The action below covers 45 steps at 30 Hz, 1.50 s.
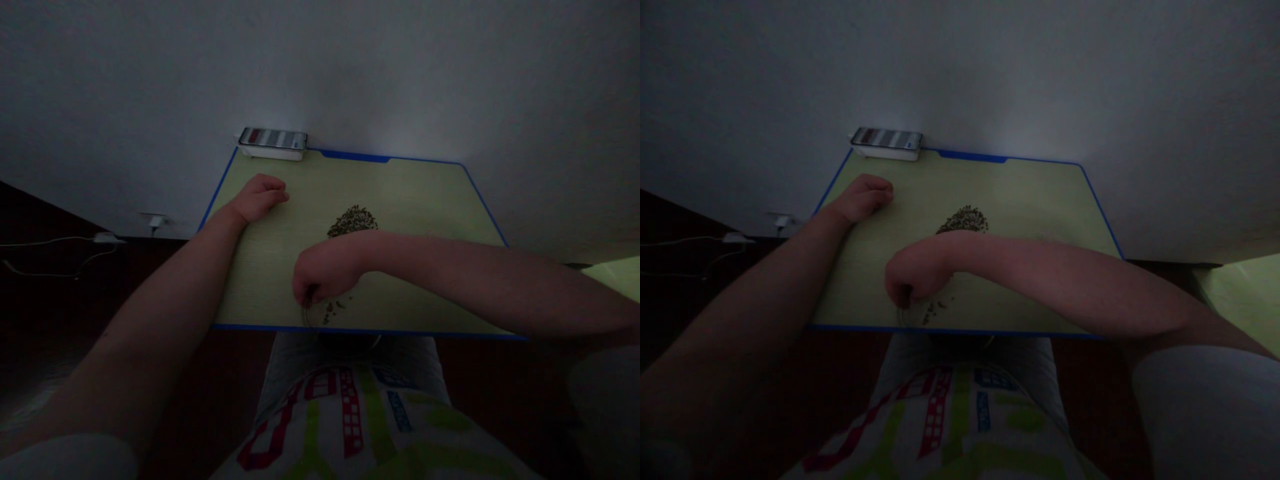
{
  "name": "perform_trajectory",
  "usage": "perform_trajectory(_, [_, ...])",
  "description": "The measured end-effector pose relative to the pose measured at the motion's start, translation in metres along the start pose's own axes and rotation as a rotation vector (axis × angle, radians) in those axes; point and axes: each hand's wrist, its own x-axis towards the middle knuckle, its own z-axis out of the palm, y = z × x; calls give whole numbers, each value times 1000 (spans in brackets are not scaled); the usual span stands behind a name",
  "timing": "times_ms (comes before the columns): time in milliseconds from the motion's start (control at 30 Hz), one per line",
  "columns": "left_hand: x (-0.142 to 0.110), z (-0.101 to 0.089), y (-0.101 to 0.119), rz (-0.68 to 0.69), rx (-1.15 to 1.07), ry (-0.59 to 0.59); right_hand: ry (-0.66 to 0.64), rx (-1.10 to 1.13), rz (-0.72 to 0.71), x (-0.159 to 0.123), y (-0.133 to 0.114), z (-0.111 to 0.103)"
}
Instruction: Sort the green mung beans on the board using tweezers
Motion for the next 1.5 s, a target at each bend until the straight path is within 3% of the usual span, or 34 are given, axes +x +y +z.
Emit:
perform_trajectory(233, [0, 0, 1, -10, 0, 4, 136, 16, 131, -32, -3, 12])
perform_trajectory(500, [0, 0, 0, -11, 12, 15, 333, 28, 360, -68, -12, 46])
perform_trajectory(833, [0, 0, -3, -44, -13, 0, 569, 242, 621, -83, -31, 92])
perform_trajectory(1033, [0, -1, -6, -46, 4, 14, 647, 353, 646, -90, -41, 112])
perform_trajectory(1133, [0, -2, -7, -46, 33, 1, 681, 351, 646, -90, -42, 108])
perform_trajectory(1267, [0, -2, -8, -46, 51, -3, 695, 212, 555, -73, -40, 85])
perform_trajectory(1367, [1, -2, -10, -58, 21, 15, 635, 112, 450, -51, -40, 68])
perform_trajectory(1500, [1, -2, -9, -44, 25, 17, 522, 49, 435, -37, -39, 61])
